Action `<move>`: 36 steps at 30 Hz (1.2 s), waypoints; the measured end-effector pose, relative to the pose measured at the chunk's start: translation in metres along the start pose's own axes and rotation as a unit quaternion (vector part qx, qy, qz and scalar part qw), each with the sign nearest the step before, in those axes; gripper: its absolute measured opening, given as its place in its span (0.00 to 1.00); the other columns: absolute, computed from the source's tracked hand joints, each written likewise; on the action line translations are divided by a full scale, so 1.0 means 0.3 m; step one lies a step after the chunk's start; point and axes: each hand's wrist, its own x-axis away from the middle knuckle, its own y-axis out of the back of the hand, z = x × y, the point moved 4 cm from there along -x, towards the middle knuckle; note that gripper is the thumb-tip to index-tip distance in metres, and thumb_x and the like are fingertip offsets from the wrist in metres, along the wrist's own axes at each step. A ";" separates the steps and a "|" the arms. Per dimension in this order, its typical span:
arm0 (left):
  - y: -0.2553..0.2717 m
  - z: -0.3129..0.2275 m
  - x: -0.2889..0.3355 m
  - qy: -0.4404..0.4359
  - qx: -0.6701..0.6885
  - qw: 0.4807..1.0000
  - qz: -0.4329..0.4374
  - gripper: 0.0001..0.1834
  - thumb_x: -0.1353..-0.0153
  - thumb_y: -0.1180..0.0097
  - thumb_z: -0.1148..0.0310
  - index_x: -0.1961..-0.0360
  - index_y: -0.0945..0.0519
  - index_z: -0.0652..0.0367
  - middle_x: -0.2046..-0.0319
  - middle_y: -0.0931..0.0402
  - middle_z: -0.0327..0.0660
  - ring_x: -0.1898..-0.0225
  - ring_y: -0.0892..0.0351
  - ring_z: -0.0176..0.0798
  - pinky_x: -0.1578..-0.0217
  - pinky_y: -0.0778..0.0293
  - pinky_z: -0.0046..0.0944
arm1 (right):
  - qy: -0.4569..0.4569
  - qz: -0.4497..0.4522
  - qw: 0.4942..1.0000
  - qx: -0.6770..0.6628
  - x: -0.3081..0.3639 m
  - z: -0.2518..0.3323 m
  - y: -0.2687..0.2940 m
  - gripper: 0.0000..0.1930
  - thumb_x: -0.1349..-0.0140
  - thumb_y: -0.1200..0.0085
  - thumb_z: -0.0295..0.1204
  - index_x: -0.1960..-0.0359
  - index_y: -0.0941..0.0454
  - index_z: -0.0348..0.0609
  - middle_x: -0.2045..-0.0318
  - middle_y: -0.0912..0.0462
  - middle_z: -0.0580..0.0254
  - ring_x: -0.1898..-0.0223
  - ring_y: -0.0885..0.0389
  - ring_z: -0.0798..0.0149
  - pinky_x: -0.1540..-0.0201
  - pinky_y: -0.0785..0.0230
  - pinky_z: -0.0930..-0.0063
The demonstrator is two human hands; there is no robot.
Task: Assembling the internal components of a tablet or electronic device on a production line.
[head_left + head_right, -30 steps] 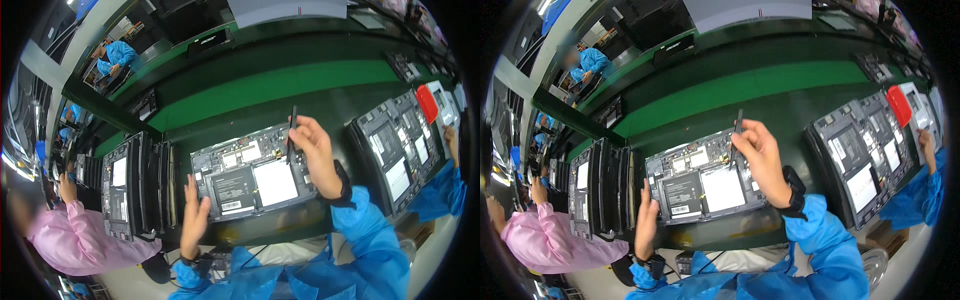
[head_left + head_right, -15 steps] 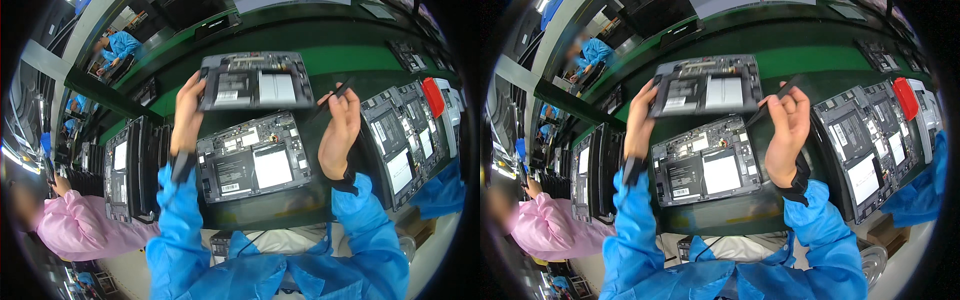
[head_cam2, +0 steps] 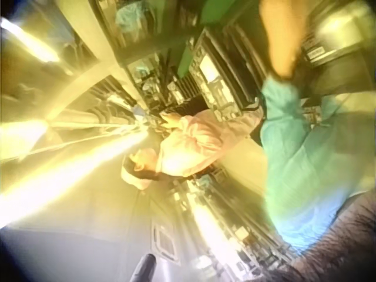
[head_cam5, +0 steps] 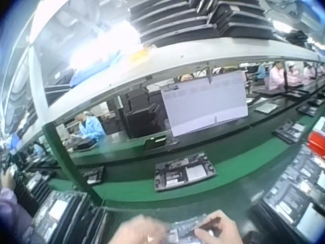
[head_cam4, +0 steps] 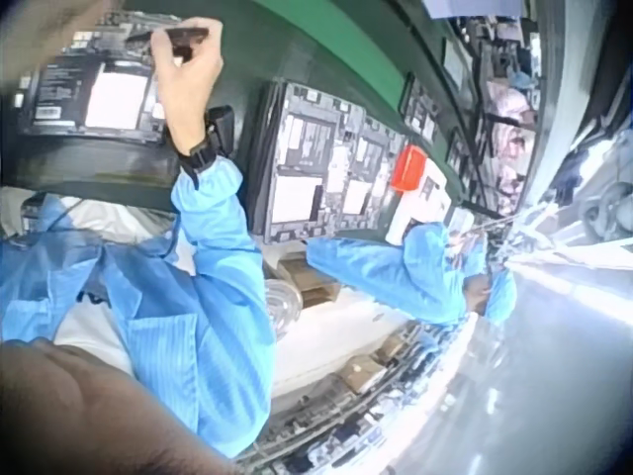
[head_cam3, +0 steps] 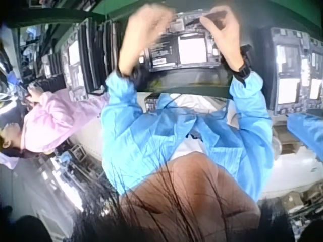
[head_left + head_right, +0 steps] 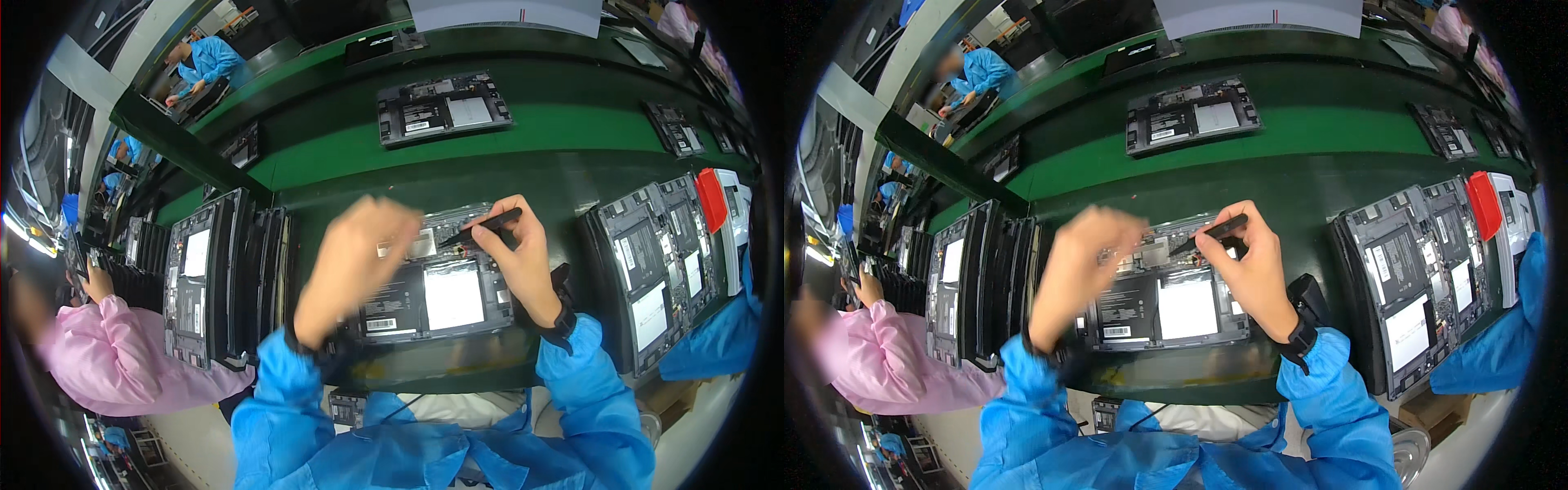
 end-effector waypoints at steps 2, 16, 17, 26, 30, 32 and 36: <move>-0.023 -0.093 0.169 -0.046 -0.057 0.997 0.018 0.16 0.37 0.32 0.66 0.49 0.12 0.59 0.50 0.13 0.41 0.59 0.18 0.43 0.57 0.19 0.43 | -0.005 0.053 0.998 0.038 0.009 -0.004 -0.043 0.14 0.37 0.32 0.23 0.58 0.27 0.38 0.62 0.09 0.57 0.60 0.13 0.71 0.56 0.22 0.73; -0.119 0.012 0.306 -0.124 -0.050 0.991 0.008 0.23 0.40 0.29 0.60 0.44 0.14 0.56 0.39 0.19 0.34 0.54 0.23 0.37 0.55 0.26 0.38 | 0.126 0.190 0.799 0.556 0.080 0.216 -0.131 0.11 0.42 0.32 0.26 0.58 0.18 0.39 0.67 0.14 0.53 0.67 0.15 0.46 0.64 0.24 0.56; -0.119 0.012 0.308 -0.126 -0.060 0.990 0.008 0.23 0.39 0.29 0.60 0.44 0.14 0.56 0.38 0.19 0.34 0.54 0.23 0.37 0.54 0.26 0.38 | 0.125 0.176 0.799 0.561 0.071 0.212 -0.135 0.10 0.41 0.32 0.27 0.59 0.17 0.40 0.65 0.14 0.53 0.67 0.15 0.47 0.64 0.24 0.57; -0.127 0.025 0.306 -0.115 -0.048 0.992 0.031 0.23 0.38 0.31 0.61 0.42 0.15 0.57 0.38 0.20 0.33 0.54 0.24 0.35 0.54 0.27 0.38 | 0.167 0.182 0.867 0.433 0.057 0.096 -0.125 0.11 0.42 0.27 0.26 0.60 0.14 0.40 0.64 0.16 0.58 0.67 0.14 0.55 0.66 0.21 0.64; -0.131 0.030 0.308 -0.127 -0.045 0.990 0.041 0.26 0.37 0.32 0.60 0.42 0.17 0.63 0.37 0.21 0.38 0.52 0.25 0.36 0.55 0.28 0.39 | 0.179 0.190 0.861 0.437 0.056 0.065 -0.132 0.10 0.43 0.27 0.26 0.60 0.13 0.39 0.63 0.16 0.59 0.69 0.14 0.57 0.66 0.21 0.66; -0.131 0.030 0.309 -0.128 -0.047 0.990 0.042 0.26 0.38 0.32 0.60 0.42 0.17 0.63 0.37 0.21 0.38 0.52 0.25 0.37 0.55 0.28 0.39 | 0.173 0.187 0.861 0.440 0.056 0.065 -0.131 0.10 0.43 0.27 0.26 0.61 0.13 0.39 0.64 0.16 0.59 0.70 0.15 0.57 0.67 0.21 0.66; -0.133 0.027 0.310 -0.130 -0.051 0.989 0.044 0.26 0.38 0.32 0.60 0.42 0.16 0.64 0.37 0.21 0.37 0.52 0.24 0.37 0.56 0.27 0.39 | 0.187 0.187 0.859 0.439 0.058 0.066 -0.129 0.10 0.43 0.26 0.26 0.61 0.13 0.39 0.65 0.16 0.59 0.71 0.15 0.58 0.68 0.22 0.67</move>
